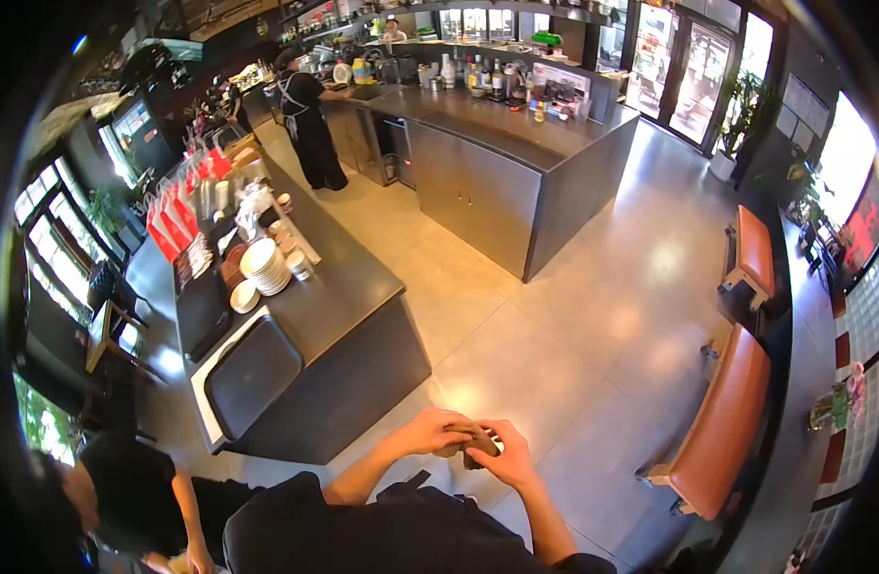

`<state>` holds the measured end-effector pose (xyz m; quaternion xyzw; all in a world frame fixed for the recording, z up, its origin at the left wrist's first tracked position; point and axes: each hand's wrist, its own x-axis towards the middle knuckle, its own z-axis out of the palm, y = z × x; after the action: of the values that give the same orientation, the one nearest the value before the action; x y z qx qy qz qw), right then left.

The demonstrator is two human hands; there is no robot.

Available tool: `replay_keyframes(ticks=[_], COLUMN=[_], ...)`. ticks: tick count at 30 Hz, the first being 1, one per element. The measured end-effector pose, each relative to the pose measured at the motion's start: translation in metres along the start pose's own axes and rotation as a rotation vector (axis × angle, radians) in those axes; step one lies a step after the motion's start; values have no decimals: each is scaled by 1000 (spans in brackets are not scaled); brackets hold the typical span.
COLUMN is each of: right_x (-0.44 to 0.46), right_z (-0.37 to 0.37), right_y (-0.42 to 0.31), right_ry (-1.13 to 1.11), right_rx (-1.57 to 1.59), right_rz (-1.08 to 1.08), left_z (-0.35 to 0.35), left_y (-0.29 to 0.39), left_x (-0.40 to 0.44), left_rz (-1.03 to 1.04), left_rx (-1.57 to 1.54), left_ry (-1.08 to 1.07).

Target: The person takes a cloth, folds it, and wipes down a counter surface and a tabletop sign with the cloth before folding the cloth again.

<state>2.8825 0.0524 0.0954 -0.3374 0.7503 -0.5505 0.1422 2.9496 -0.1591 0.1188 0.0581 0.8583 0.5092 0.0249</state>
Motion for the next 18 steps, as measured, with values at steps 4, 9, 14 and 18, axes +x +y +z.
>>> replay_keyframes(ticks=[4,9,14,18], right_x=[35,136,211,240], right_z=[-69,-179,-319,-383], right_y=[51,111,136,205], right_ry=[-10,133,122,280], right_rx=[-32,-108,-95,130], right_rz=[222,282,410,185], left_z=[11,31,21,14], left_y=[-15,-35,-5,80], left_x=[96,267,446,575], left_rz=[160,86,539,383], left_rx=[-9,18,270,-124], left_ry=[86,154,222,115])
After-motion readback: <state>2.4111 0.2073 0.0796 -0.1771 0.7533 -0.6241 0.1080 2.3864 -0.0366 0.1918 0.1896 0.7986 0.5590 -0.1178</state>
